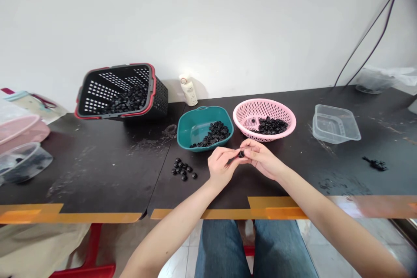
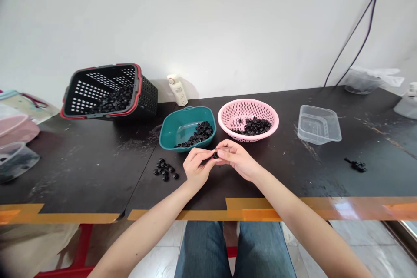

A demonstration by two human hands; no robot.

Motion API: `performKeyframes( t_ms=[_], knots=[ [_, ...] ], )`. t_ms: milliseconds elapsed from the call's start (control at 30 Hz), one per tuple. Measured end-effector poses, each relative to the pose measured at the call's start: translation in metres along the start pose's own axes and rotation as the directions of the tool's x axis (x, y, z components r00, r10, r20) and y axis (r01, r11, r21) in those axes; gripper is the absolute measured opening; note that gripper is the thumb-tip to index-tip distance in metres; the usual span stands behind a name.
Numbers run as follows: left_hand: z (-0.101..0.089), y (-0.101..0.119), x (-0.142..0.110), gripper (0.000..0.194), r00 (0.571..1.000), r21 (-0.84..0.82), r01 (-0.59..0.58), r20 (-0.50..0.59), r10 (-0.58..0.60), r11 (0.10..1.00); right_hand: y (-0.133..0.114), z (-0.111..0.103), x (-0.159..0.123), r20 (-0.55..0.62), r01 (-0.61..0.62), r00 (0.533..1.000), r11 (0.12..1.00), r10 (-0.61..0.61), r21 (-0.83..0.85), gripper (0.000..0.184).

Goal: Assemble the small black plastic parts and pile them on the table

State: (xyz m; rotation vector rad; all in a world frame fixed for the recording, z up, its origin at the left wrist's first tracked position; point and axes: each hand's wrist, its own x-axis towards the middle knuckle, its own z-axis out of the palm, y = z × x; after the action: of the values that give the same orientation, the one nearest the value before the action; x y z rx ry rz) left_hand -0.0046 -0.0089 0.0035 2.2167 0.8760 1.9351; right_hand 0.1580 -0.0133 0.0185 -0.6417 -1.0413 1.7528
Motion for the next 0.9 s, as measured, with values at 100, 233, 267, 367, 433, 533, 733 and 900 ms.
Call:
performKeyframes(
  t_ms=[100,233,267,367,433,533,733,900],
  knots=[
    [0.0,0.0,0.0,0.018,1.0,-0.004,-0.009,0.02,0.009,1.0,-0.003,-0.002,0.0,0.035,-0.064,0.997,0.997,0.063,0.043,0.022],
    [0.0,0.0,0.0,0.018,0.999,-0.005,-0.006,0.043,0.006,1.0,-0.005,-0.001,0.001,0.012,-0.014,1.0,0.999,0.014,0.049,0.028],
    [0.0,0.0,0.0,0.018,0.999,-0.001,0.001,0.047,-0.001,1.0,-0.005,0.0,0.001,0.002,-0.007,1.0,0.999,0.007,0.049,0.03],
    [0.001,-0.002,-0.002,0.018,0.998,0.006,0.012,0.059,-0.012,1.0,-0.003,0.002,0.001,-0.015,-0.007,1.0,0.997,0.009,0.076,0.038],
    [0.001,-0.002,-0.002,0.018,0.998,0.007,0.011,0.064,-0.012,1.0,-0.001,0.004,0.001,-0.011,-0.018,1.0,0.993,0.019,0.113,0.041],
    [0.002,-0.004,-0.003,0.018,0.998,-0.008,0.011,0.064,-0.011,1.0,0.0,0.005,0.001,-0.022,-0.012,1.0,0.99,0.015,0.137,0.044],
    [0.003,-0.006,-0.002,0.016,0.995,-0.013,0.041,0.097,-0.039,0.999,0.004,0.005,0.003,-0.1,0.032,0.995,0.991,-0.019,0.131,0.049],
    [0.003,-0.008,0.001,0.023,0.981,0.006,0.069,0.181,-0.069,0.998,0.005,0.001,0.004,-0.108,0.007,0.994,0.991,0.008,0.134,0.041]
  ],
)
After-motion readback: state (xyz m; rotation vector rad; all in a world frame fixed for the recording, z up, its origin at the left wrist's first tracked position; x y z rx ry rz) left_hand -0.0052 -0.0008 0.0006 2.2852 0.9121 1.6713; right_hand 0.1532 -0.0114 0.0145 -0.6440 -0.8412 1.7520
